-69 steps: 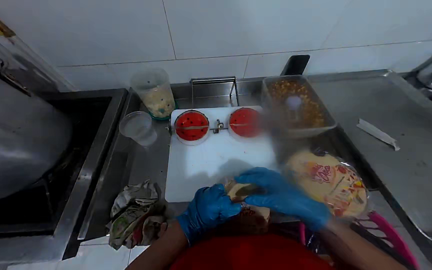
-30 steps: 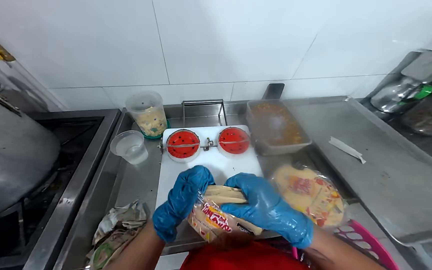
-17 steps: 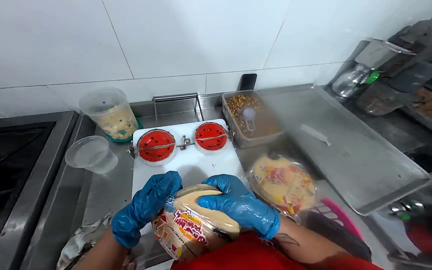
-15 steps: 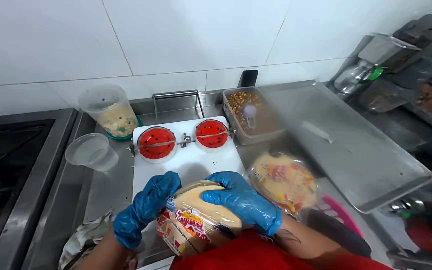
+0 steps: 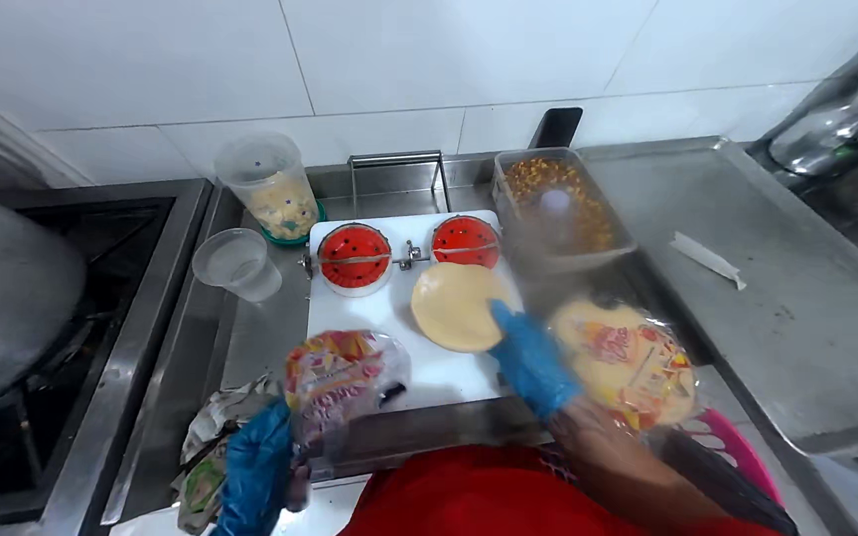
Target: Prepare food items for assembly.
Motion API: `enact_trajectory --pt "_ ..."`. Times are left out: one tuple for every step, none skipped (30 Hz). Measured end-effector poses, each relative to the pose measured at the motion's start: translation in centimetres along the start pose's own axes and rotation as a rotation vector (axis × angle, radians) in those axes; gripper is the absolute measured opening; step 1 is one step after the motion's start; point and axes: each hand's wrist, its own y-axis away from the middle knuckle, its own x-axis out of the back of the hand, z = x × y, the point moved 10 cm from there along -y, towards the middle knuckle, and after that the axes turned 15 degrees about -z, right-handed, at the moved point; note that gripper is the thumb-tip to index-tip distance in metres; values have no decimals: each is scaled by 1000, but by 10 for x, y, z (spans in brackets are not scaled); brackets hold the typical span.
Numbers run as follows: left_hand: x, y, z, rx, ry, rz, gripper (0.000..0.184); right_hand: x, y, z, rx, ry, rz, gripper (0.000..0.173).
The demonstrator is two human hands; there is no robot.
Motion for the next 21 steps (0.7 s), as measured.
enact_trajectory --pt "9 -11 16 -7 -116 109 21 -10 -4 4 9 -23 -24 34" --pt "20 -18 23 16 -197 198 24 -19 -6 10 12 -31 -59 30" --pt "29 -24 20 91 -261 255 26 -24 -6 17 6 -27 -99 28" --pt "35 -29 10 197 -338 261 27 -25 -6 25 -12 -2 -130 27" --pt "39 -34 -9 335 -420 205 27 -23 -5 33 -41 35 -154 28" --pt "39 -38 -32 477 -488 111 25 -21 -4 38 -81 92 -177 28" --pt "38 -40 -51 584 -560 10 21 -18 -4 40 -130 167 -205 27" --pt "38 -41 -58 619 -653 -43 20 -16 -5 39 -178 236 -235 27" --pt "38 -44 -49 562 -736 -28 29 -16 -6 37 -216 275 -273 28" --pt "41 -45 -31 462 -813 20 48 -16 -7 34 -249 305 -302 28" --pt "42 -45 -7 351 -891 83 66 -18 -7 29 -277 349 -318 27" --pt "39 -44 21 238 -965 141 78 -20 -9 22 -281 424 -315 28" --pt "26 -42 50 84 -1051 182 82 -21 -10 14 -259 560 -308 32" --pt "3 -41 74 -107 -1096 185 79 -23 -9 1 -204 757 -283 46" --pt "-28 -40 85 -276 -1040 123 69 -26 -8 -17 -91 964 -223 63" --pt "-64 -42 82 -377 -900 2 59 -35 -6 -35 83 1116 -156 73" --pt "-101 -51 67 -382 -768 -155 56 -46 -5 -48 259 1217 -103 73" --pt "-135 -67 45 -339 -683 -277 55 -58 -5 -53 398 1296 -71 67" --pt "-158 -85 20 -254 -668 -337 56 -69 -8 -49 495 1375 -59 62" --pt "-171 -102 -2 -154 -697 -350 56 -77 -14 -37 523 1433 -67 60" --pt "-177 -114 -19 -80 -736 -352 55 -79 -20 -22 501 1460 -69 60"
